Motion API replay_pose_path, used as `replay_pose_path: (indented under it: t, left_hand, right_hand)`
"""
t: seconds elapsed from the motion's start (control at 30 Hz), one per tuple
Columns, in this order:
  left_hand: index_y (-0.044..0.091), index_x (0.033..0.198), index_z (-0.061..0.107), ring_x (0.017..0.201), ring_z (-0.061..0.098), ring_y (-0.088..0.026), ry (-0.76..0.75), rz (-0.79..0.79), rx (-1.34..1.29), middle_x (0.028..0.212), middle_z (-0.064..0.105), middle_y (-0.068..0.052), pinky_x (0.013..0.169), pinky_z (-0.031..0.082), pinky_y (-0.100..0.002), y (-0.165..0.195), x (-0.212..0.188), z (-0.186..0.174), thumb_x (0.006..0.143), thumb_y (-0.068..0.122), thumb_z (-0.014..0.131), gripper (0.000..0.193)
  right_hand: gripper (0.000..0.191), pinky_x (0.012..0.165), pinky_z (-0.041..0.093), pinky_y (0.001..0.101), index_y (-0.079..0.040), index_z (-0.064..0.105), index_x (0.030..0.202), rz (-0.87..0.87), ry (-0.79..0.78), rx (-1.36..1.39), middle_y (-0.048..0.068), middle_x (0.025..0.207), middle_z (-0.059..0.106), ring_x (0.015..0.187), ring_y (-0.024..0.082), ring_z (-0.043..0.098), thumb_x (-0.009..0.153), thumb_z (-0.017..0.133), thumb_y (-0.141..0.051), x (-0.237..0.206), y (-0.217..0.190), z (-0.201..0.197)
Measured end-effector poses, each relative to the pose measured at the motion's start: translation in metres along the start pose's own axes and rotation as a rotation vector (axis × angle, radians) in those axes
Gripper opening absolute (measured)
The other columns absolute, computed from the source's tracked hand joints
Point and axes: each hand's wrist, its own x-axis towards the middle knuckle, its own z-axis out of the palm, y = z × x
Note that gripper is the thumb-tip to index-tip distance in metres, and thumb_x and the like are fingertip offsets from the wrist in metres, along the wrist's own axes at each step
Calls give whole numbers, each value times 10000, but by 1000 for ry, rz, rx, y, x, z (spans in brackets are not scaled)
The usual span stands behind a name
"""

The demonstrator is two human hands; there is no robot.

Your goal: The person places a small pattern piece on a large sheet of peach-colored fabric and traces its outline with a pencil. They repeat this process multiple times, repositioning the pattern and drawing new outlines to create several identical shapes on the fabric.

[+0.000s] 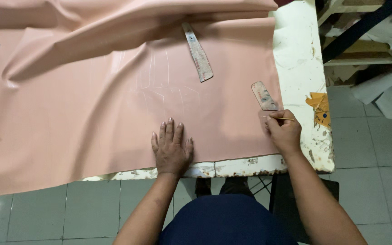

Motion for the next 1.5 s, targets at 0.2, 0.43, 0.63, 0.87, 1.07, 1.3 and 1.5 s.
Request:
replay_pose_path:
  t: [0.2,0.43,0.63,0.87,1.07,1.3,1.5]
  left_hand:
    - [176,1483,519,1512,287,-305,0,-2,-14,1620,366,-133,1220,112,-557,0,-1,0,956,479,503,609]
    - [178,1476,517,1506,281,-310,-18,-3,-8,1618,359,-138,1214,106,-557,1,0,-1,952,476,515,603]
    - [188,1479,515,1514,271,-307,-25,-14,-27,1625,351,-128,1219,104,-555,2,0,-1,937,475,523,614]
    - [183,1480,515,1512,273,-310,-14,-4,-18,1622,353,-128,1217,108,-558,1,0,0,946,477,517,609]
    - [194,1479,516,1516,274,-305,-8,-10,-24,1625,353,-121,1218,109,-557,3,1,0,943,484,517,609]
    - [192,1486,494,1508,259,-306,-30,-2,19,1625,331,-126,1207,99,-558,3,2,1,956,487,489,607]
    - [198,1490,496,1517,258,-298,-45,-21,-36,1632,332,-114,1221,101,-547,3,0,0,961,486,490,603]
  right_hand:
    - [106,611,554,244,-31,647,964,77,-94,58,34,836,708,718,81,663,914,726,-80,-4,-6,25]
    - [98,650,546,275,-25,660,958,14,-84,-97,64,830,706,715,114,655,907,708,-94,-6,0,18]
    - [103,768,551,270,-29,692,958,-109,-98,-184,48,904,732,833,111,673,900,722,-110,-15,4,14]
    - [123,761,553,258,-30,705,969,-47,-213,-69,45,934,736,842,98,671,899,743,-124,-17,-7,32]
    - [132,740,545,260,-29,711,975,-40,-225,-66,46,899,738,818,99,662,909,757,-133,-16,-15,57]
    - [90,784,564,262,-33,687,928,-81,-267,-118,41,923,733,848,104,681,879,723,-98,-20,-12,50]
    - [72,791,562,274,-18,688,931,-158,-309,-98,66,918,735,852,129,684,888,705,-73,-24,-6,52]
